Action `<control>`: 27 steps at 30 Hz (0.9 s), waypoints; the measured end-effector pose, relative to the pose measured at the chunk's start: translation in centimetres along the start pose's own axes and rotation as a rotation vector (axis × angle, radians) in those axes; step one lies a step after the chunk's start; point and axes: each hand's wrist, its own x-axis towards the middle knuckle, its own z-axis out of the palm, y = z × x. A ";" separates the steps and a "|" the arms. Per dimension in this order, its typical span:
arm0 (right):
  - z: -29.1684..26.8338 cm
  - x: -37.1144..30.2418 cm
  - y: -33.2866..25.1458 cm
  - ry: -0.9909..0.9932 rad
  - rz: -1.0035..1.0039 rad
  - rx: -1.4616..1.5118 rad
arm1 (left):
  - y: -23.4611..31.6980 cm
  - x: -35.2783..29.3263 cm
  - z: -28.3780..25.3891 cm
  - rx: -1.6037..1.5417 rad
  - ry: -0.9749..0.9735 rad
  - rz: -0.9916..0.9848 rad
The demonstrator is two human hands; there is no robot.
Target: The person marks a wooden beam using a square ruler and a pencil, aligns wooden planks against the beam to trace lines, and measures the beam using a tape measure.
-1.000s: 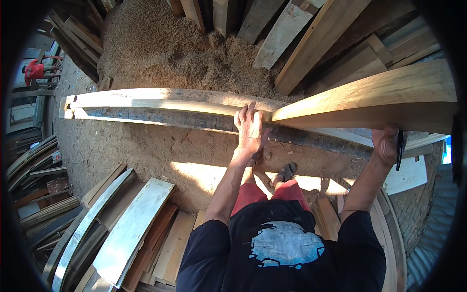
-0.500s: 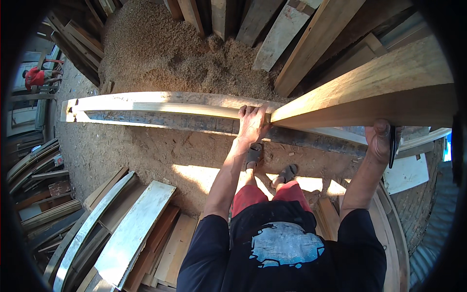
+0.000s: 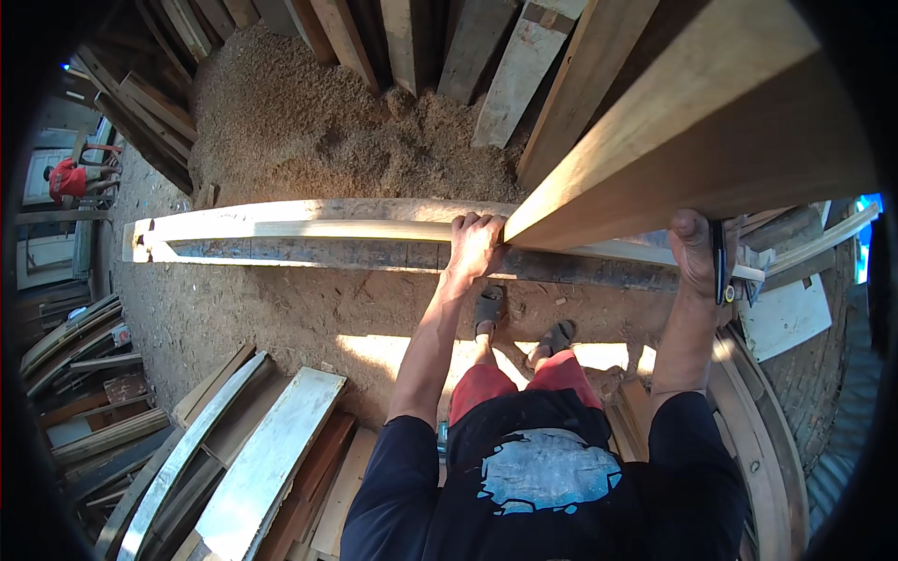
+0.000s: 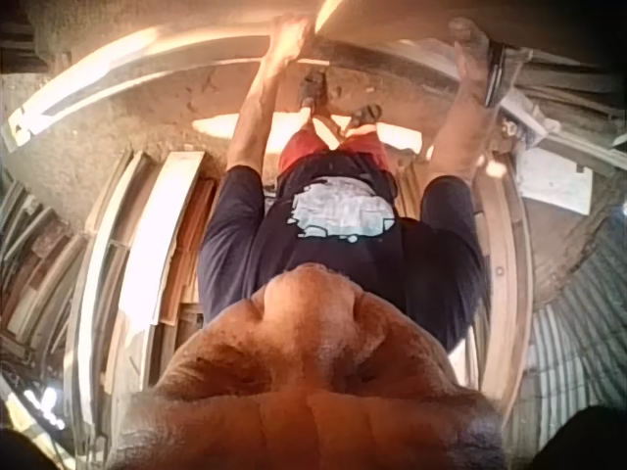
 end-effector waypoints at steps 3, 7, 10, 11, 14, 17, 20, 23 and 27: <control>0.4 0.9 -1.2 -0.135 0.070 -0.125 | 0.1 0.4 0.0 0.018 -0.078 -0.014; 1.3 2.2 -2.0 -0.224 0.115 -0.188 | -0.5 0.2 -0.1 0.036 -0.101 -0.014; 1.5 2.7 -2.2 -0.221 0.067 -0.183 | 0.7 0.8 -0.7 -0.022 -0.009 0.062; 1.6 2.9 -2.6 -0.246 0.021 -0.165 | 0.9 0.8 -0.7 -0.039 -0.015 0.077; 1.2 3.1 -2.3 -0.252 -0.031 -0.134 | 2.4 1.5 -1.2 -0.044 -0.050 0.108; 1.8 3.2 -2.3 -0.277 -0.050 -0.086 | 1.3 0.7 -1.0 -0.010 -0.077 0.070; 1.7 3.3 -2.2 -0.285 -0.046 -0.069 | 0.5 0.2 0.1 -0.090 -0.047 0.028; 1.1 3.2 -2.0 -0.287 -0.059 -0.121 | 0.8 0.1 0.8 -0.097 0.047 0.012; 1.3 3.2 -1.9 -0.298 -0.022 -0.068 | 1.6 0.6 0.2 -0.108 0.026 0.037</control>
